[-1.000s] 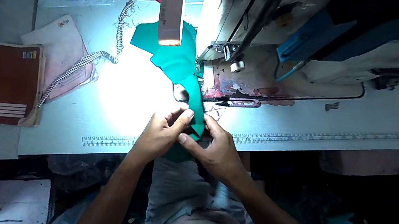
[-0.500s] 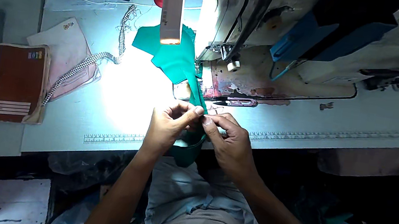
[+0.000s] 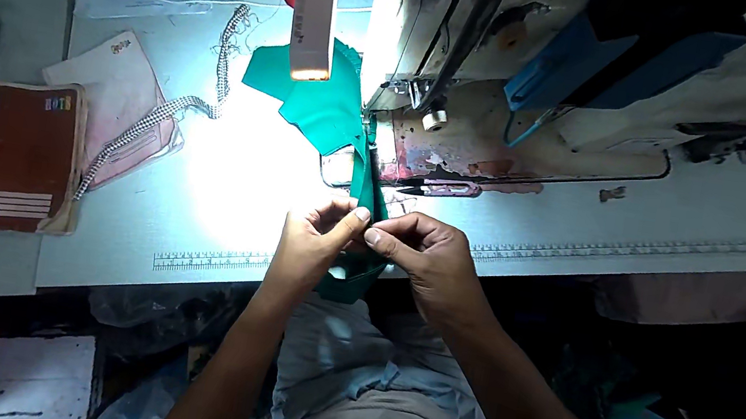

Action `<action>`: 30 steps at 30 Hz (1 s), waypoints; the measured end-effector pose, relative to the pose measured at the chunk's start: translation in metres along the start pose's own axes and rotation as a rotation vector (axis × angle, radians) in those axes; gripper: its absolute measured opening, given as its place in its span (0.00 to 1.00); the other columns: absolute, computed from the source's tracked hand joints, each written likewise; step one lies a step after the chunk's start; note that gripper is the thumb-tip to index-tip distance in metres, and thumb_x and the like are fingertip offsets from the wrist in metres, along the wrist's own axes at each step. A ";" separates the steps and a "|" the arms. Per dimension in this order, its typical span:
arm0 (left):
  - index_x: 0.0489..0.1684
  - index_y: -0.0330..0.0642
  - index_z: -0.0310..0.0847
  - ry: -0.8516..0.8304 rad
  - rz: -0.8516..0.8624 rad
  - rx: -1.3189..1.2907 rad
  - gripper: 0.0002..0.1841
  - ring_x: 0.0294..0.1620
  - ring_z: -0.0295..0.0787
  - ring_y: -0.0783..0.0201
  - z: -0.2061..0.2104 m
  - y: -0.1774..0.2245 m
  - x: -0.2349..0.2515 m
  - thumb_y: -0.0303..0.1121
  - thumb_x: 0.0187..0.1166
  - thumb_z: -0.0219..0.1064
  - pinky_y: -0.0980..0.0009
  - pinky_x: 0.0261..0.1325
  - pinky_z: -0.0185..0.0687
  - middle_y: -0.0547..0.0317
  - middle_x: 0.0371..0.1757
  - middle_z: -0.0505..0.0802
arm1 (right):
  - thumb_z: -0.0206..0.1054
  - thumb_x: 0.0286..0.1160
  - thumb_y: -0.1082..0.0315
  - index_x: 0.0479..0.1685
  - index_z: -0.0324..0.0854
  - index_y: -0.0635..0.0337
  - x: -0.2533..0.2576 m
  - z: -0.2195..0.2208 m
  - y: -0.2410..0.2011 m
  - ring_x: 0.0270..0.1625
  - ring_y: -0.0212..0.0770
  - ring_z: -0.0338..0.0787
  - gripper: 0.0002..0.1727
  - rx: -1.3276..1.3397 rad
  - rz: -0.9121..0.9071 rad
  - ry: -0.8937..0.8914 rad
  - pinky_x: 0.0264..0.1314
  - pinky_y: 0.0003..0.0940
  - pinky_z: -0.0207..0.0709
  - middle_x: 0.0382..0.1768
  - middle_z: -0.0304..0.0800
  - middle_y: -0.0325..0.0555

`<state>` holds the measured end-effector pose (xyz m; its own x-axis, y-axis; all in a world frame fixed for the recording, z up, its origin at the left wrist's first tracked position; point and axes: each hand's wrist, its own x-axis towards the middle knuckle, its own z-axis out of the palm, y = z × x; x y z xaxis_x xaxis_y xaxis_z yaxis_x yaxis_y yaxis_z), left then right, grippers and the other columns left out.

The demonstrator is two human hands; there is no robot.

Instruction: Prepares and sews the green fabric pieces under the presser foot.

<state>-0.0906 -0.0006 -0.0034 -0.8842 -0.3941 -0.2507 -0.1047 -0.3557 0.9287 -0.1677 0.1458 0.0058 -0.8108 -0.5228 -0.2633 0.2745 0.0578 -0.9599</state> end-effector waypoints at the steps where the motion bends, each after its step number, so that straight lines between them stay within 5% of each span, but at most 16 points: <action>1: 0.50 0.33 0.88 0.001 -0.018 -0.024 0.07 0.38 0.93 0.64 0.000 0.000 0.000 0.25 0.82 0.68 0.67 0.45 0.93 0.52 0.40 0.94 | 0.80 0.64 0.78 0.37 0.91 0.64 0.000 -0.001 0.000 0.35 0.36 0.92 0.05 0.027 0.030 -0.021 0.43 0.28 0.88 0.32 0.93 0.48; 5: 0.50 0.32 0.89 -0.004 -0.045 -0.091 0.08 0.38 0.94 0.64 -0.001 -0.001 -0.001 0.21 0.79 0.67 0.66 0.48 0.94 0.52 0.40 0.95 | 0.70 0.77 0.75 0.43 0.86 0.64 -0.004 -0.002 0.001 0.42 0.39 0.93 0.03 0.139 0.113 -0.073 0.52 0.35 0.90 0.39 0.92 0.50; 8: 0.51 0.31 0.89 -0.026 -0.010 -0.071 0.09 0.36 0.95 0.63 -0.002 -0.002 -0.001 0.20 0.77 0.70 0.66 0.45 0.95 0.50 0.40 0.96 | 0.65 0.83 0.71 0.45 0.86 0.64 -0.007 0.000 0.001 0.41 0.39 0.94 0.06 0.124 0.083 -0.028 0.50 0.36 0.92 0.38 0.93 0.49; 18: 0.61 0.31 0.88 -0.079 0.062 -0.041 0.14 0.42 0.95 0.63 -0.004 -0.002 -0.006 0.21 0.78 0.71 0.66 0.50 0.94 0.50 0.47 0.96 | 0.78 0.69 0.73 0.48 0.89 0.59 -0.012 -0.004 -0.004 0.37 0.39 0.95 0.10 -0.121 -0.076 0.017 0.41 0.32 0.94 0.39 0.94 0.44; 26: 0.60 0.31 0.88 -0.051 0.134 0.083 0.14 0.42 0.96 0.63 -0.002 -0.002 -0.014 0.22 0.78 0.71 0.66 0.51 0.95 0.51 0.46 0.97 | 0.72 0.76 0.75 0.46 0.88 0.62 -0.017 -0.004 0.000 0.36 0.38 0.95 0.05 -0.072 -0.028 -0.010 0.44 0.34 0.94 0.37 0.94 0.46; 30: 0.55 0.34 0.89 -0.011 0.045 0.070 0.11 0.37 0.96 0.65 0.004 0.003 -0.011 0.30 0.85 0.66 0.68 0.45 0.95 0.54 0.41 0.97 | 0.71 0.75 0.76 0.45 0.87 0.62 -0.016 -0.003 0.003 0.35 0.36 0.94 0.04 -0.080 -0.037 -0.023 0.43 0.32 0.93 0.35 0.93 0.45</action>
<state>-0.0828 0.0057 0.0035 -0.8936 -0.3990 -0.2056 -0.0961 -0.2774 0.9559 -0.1550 0.1566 0.0070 -0.8072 -0.5453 -0.2261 0.2017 0.1051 -0.9738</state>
